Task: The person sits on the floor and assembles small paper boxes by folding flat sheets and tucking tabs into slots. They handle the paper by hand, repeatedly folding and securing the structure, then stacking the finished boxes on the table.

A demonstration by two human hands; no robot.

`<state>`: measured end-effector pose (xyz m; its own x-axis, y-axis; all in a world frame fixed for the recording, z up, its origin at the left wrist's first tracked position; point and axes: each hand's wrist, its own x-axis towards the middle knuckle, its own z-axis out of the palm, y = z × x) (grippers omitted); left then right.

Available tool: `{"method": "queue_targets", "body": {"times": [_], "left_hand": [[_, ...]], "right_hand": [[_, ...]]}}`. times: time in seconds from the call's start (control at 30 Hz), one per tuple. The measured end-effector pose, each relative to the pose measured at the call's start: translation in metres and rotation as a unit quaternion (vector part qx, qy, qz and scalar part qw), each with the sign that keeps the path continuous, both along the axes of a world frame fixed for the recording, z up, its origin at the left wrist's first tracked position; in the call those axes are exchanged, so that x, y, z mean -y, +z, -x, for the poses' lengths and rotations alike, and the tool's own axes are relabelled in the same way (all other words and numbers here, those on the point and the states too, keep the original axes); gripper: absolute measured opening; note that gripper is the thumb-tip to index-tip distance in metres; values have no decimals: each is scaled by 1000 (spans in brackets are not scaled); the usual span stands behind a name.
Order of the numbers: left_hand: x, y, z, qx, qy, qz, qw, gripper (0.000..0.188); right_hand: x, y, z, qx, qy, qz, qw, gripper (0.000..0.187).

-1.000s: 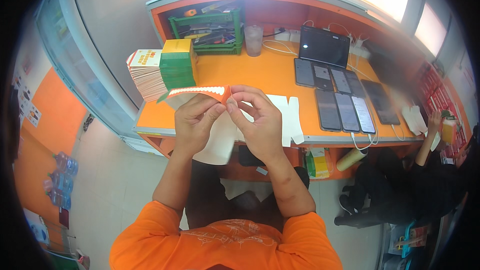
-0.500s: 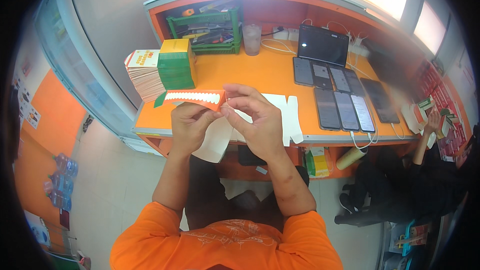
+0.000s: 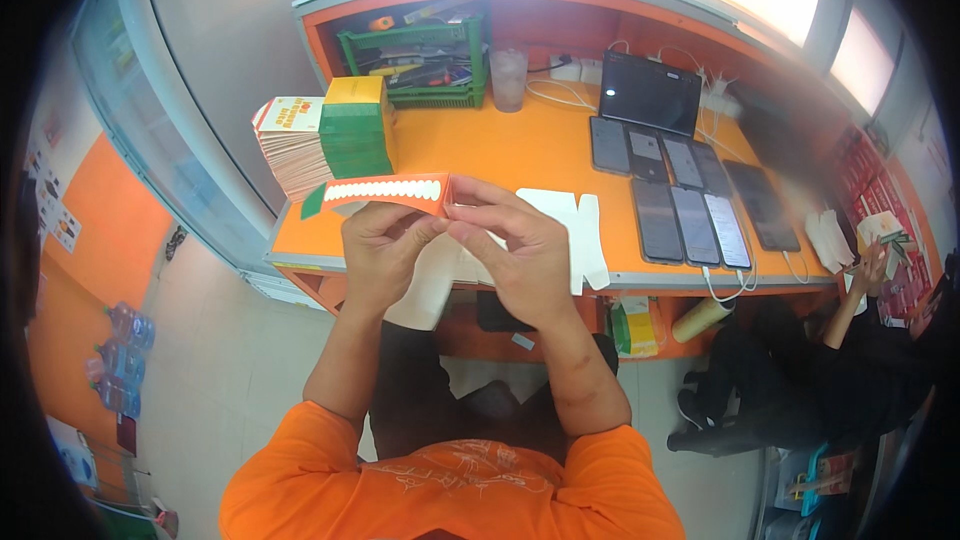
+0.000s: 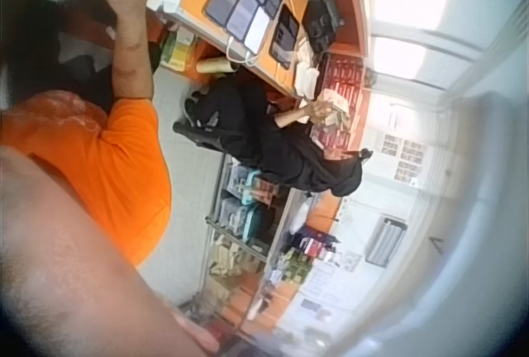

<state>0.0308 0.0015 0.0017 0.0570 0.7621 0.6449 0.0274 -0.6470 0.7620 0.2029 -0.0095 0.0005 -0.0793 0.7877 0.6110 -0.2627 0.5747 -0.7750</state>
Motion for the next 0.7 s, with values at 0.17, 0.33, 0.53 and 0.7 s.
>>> {"method": "queue_targets", "body": {"times": [0.17, 0.33, 0.53, 0.7], "left_hand": [[4, 0, -3, -103, 108, -107, 983, 24], [43, 10, 3, -253, -123, 7, 960, 41], [50, 27, 44, -181, -303, 25, 935, 44], [13, 11, 21, -344, -20, -231, 910, 39]], "right_hand": [[6, 2, 27, -30, -68, -32, 997, 16], [-31, 15, 1, 80, -273, -127, 950, 14], [-54, 32, -17, 356, -212, -200, 888, 11], [-60, 21, -12, 376, -100, -136, 911, 13]]}}
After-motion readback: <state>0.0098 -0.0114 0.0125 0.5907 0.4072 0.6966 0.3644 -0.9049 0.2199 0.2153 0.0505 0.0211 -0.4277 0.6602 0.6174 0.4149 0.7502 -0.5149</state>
